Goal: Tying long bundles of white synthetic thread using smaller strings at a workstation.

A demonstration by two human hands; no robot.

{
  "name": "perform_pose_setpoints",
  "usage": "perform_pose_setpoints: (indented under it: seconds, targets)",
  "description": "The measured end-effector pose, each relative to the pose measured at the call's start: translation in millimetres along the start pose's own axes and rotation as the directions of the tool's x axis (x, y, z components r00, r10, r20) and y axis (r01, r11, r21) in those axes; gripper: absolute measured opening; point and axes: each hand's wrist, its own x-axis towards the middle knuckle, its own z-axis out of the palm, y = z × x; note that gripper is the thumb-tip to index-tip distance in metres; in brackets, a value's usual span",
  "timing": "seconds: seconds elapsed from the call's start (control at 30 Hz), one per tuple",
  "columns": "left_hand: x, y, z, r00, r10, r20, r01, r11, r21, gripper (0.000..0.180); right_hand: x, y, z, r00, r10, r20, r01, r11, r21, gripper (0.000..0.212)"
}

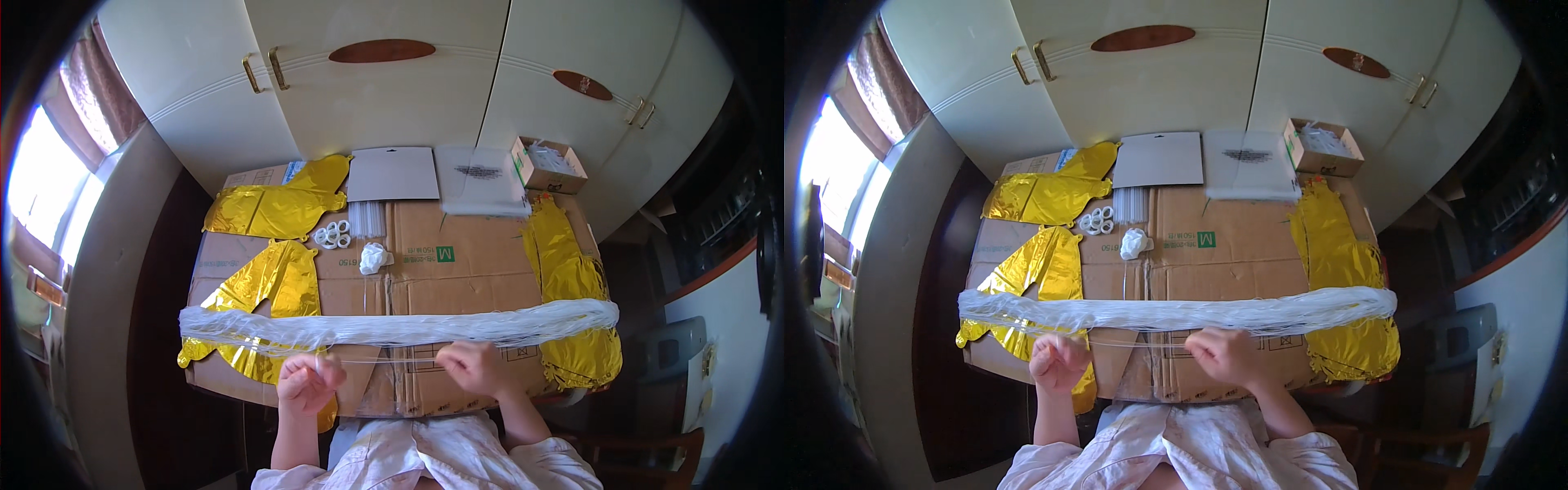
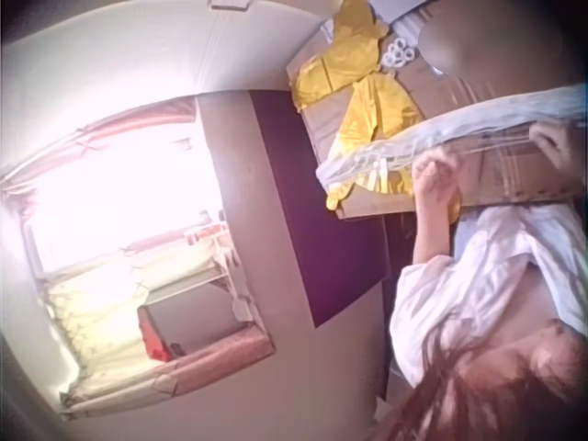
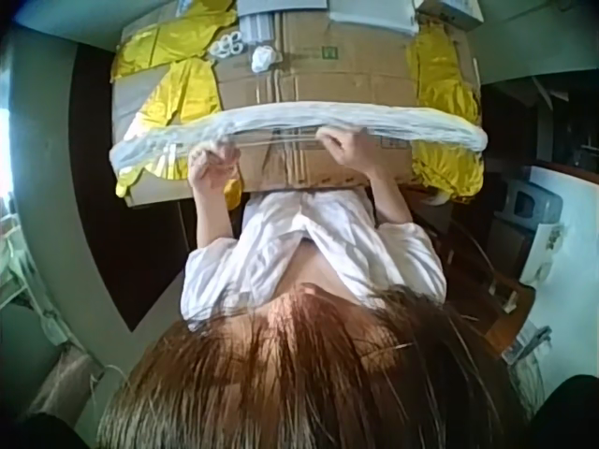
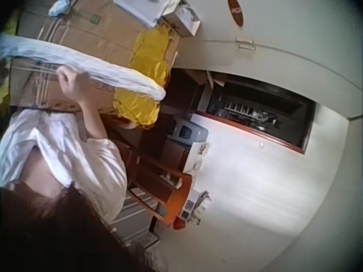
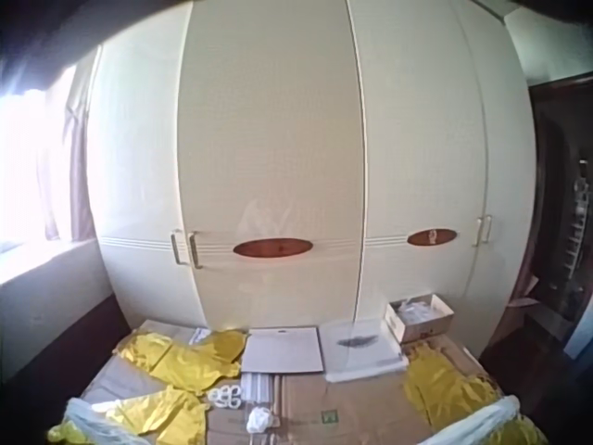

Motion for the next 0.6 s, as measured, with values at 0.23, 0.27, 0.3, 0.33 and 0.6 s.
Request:
perform_pose_setpoints:
  seconds: [0.23, 0.27, 0.3, 0.33, 0.6]
  targets:
    - [16.4, -15.5, -6.0, 0.978, 0.193, 0.078, -0.032, -0.229, 0.973, 0.019, 3.3, -21.7, -22.1, 0.981, -0.116, 0.153, 0.055, 0.935, 0.352, 0.002]
    - [11.7, -16.2, -8.1, 0.987, 0.11, 0.115, -0.082, -0.272, 0.959, 0.012, 4.4, -18.9, -25.1, 0.996, -0.056, 0.07, 0.032, 0.955, 0.296, 0.001]
    - [4.2, -17.3, -8.4, 0.991, 0.023, -0.129, 0.126, 0.111, 0.986, 0.015, 3.9, -14.9, -27.5, 1.0, 0.004, -0.02, 0.001, 0.972, 0.236, 0.001]
    - [1.3, -18.3, -9.1, 0.996, -0.017, -0.09, 0.087, 0.495, 0.864, 0.014, 3.2, -10.6, -27.5, 0.992, 0.057, -0.113, -0.036, 0.983, 0.18, 0.002]
    - [19.2, -27.4, 22.3, 0.861, 0.336, -0.383, 0.06, 0.679, 0.732, 0.017, -5.3, -26.0, 2.9, 0.942, -0.222, 0.253, 0.16, 0.957, 0.243, 0.006]
